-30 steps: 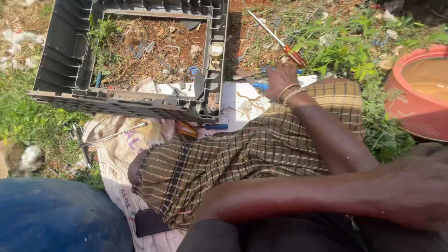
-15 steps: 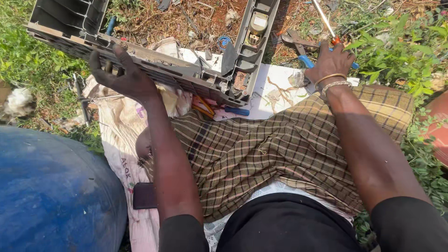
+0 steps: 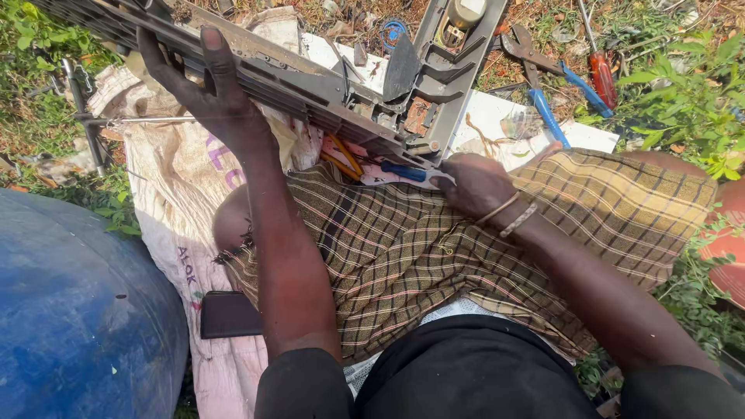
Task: The person disassembles a CRT television outdoors, using a screwdriver and pliers to remove screws and cut wires. They remove the back cover, internal metal shielding, and various components, placing them aside on the ground.
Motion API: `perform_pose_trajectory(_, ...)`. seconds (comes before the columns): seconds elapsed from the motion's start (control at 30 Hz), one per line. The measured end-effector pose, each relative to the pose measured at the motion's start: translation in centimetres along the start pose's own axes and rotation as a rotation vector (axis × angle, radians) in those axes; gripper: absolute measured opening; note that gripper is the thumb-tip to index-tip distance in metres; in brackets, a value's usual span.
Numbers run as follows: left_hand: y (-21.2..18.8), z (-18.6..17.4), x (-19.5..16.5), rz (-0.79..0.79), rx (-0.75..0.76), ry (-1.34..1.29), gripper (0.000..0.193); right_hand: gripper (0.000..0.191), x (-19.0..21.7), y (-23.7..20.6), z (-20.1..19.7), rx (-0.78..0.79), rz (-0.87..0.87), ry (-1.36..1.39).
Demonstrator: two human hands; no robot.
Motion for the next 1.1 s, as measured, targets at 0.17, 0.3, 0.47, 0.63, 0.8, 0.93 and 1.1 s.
perform_pose_trajectory(0.17, -0.7, 0.6, -1.3, -0.055, 0.025, -0.027, 0.070, 0.021, 0.1, -1.2, 2.5, -0.061, -0.040, -0.017)
perform_pose_trajectory(0.3, -0.9, 1.4, -2.6, 0.025, 0.063, -0.002, 0.065, 0.019, -8.1, -0.5, -5.3, 0.064, 0.218, -0.080)
perform_pose_trajectory(0.47, -0.7, 2.1, -3.1, 0.048, -0.007, 0.020, 0.071, 0.020, -19.0, 1.3, -15.9, -0.251, 0.485, -0.329)
perform_pose_trajectory(0.63, -0.5, 1.5, -2.8, -0.020, 0.026, 0.012, 0.094, 0.027, -23.9, 3.7, -13.6, -0.246, 0.550, -0.280)
perform_pose_trajectory(0.8, -0.2, 0.7, -2.3, -0.078, 0.102, 0.067, 0.113, 0.047, -25.5, 3.5, -14.5, -0.336, 0.503, -0.298)
perform_pose_trajectory(0.93, -0.5, 0.4, -2.6, -0.093, 0.107, 0.007, 0.118, 0.041, -23.5, 1.0, -16.7, -0.635, 0.450, -0.034)
perform_pose_trajectory(1.1, -1.4, -0.2, -3.7, -0.090, 0.109, 0.030, 0.114, 0.037, -14.0, -4.5, -19.6, -0.881, 0.246, 0.037)
Point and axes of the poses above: each hand's wrist, its own y-axis towards the middle knuckle, its own z-axis out of the palm, x = y × z, the point moved 3 cm from there along y, towards the middle knuckle, and after that the axes turned 2 degrees about y, right-handed, at the moved point
